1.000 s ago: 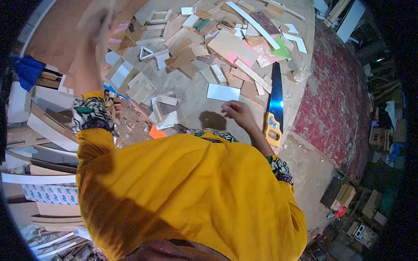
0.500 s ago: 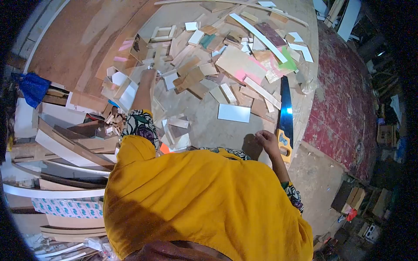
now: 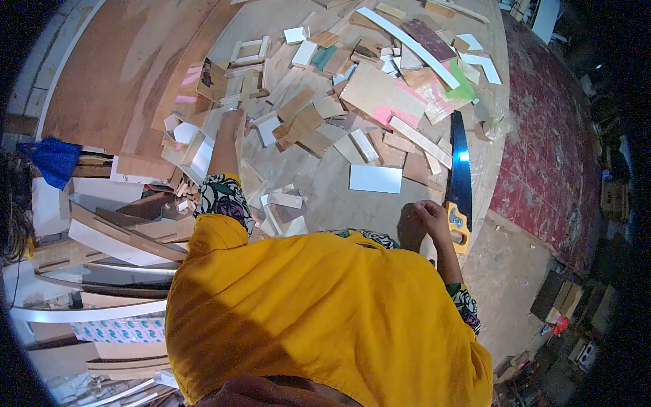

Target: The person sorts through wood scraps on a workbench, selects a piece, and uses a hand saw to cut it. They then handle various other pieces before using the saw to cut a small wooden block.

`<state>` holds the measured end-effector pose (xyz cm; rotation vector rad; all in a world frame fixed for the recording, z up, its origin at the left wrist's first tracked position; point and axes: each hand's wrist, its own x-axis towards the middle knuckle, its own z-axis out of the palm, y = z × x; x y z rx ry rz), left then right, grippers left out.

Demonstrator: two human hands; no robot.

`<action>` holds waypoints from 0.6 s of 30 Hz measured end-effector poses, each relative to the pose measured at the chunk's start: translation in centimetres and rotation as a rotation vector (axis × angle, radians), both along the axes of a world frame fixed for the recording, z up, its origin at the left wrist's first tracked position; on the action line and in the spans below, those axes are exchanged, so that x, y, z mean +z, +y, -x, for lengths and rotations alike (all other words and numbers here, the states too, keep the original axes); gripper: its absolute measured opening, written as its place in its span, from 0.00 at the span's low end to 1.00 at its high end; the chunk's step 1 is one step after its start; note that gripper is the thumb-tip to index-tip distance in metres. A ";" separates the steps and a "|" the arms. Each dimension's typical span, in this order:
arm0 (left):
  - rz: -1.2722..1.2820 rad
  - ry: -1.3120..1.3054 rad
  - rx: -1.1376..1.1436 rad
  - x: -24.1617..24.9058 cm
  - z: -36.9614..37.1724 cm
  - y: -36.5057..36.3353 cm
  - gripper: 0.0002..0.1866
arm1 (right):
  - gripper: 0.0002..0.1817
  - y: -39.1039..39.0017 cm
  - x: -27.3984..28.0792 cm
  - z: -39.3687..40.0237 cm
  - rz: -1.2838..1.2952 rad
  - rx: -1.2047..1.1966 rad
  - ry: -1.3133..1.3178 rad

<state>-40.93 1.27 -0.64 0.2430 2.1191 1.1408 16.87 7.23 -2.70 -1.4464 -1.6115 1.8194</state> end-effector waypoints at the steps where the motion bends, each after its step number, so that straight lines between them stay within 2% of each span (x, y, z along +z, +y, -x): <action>1: 0.014 -0.017 0.008 0.5 -0.3 0.1 0.15 | 0.09 0.1 -0.3 0.0 0.004 -0.001 -0.001; 18: 0.016 -0.088 0.032 -1.0 0.5 0.4 0.17 | 0.09 0.4 -3.0 -0.7 -0.043 0.041 -0.075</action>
